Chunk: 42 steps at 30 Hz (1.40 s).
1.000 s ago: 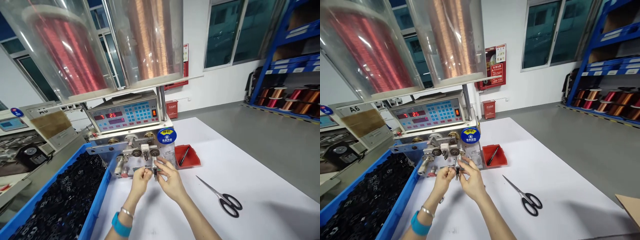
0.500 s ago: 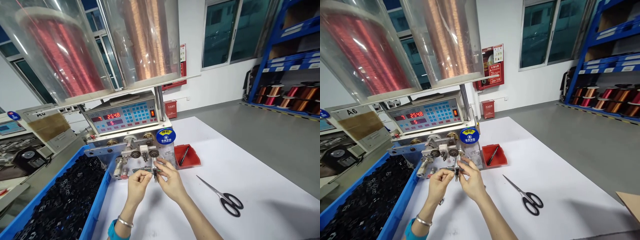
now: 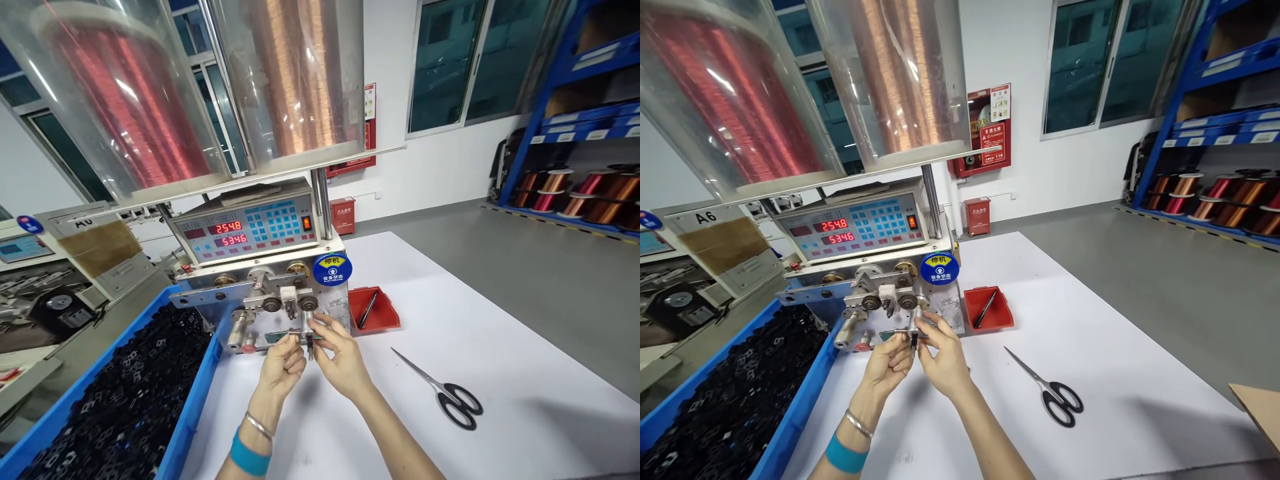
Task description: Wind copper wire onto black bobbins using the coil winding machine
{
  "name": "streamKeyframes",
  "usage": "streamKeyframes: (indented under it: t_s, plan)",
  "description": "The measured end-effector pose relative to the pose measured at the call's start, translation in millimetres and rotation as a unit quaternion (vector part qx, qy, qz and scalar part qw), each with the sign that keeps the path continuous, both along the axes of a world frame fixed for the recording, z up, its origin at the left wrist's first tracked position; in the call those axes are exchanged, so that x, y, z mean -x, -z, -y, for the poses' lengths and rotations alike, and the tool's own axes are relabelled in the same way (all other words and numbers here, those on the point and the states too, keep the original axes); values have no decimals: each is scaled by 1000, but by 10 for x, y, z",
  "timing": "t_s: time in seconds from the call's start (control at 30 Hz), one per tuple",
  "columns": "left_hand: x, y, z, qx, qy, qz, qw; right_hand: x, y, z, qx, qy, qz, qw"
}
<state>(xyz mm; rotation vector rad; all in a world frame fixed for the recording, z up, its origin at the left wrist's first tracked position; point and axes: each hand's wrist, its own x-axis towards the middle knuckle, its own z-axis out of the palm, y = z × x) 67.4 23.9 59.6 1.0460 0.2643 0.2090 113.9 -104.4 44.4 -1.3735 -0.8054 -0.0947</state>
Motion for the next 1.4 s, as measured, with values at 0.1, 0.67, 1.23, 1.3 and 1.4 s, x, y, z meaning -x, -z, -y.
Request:
streamKeyframes:
  t_s: [0.1, 0.67, 1.23, 1.3, 1.4]
  plan:
    - [59, 33, 148, 20, -48, 24, 998, 18, -1, 3, 2, 0, -2, 1000]
    - [-23, -499, -167, -198, -22, -82, 977, 47, 9, -17, -2, 4, 6, 1000]
    - [244, -58, -186, 141, 95, -82, 982, 52, 55, -18, -30, -7, -13, 999]
    - [364, -25, -203, 141, 79, -78, 984, 51, 56, -12, -22, -2, -2, 1000]
    - [590, 79, -267, 89, 17, -69, 993, 2, 81, 48, 61, 60, 32, 996]
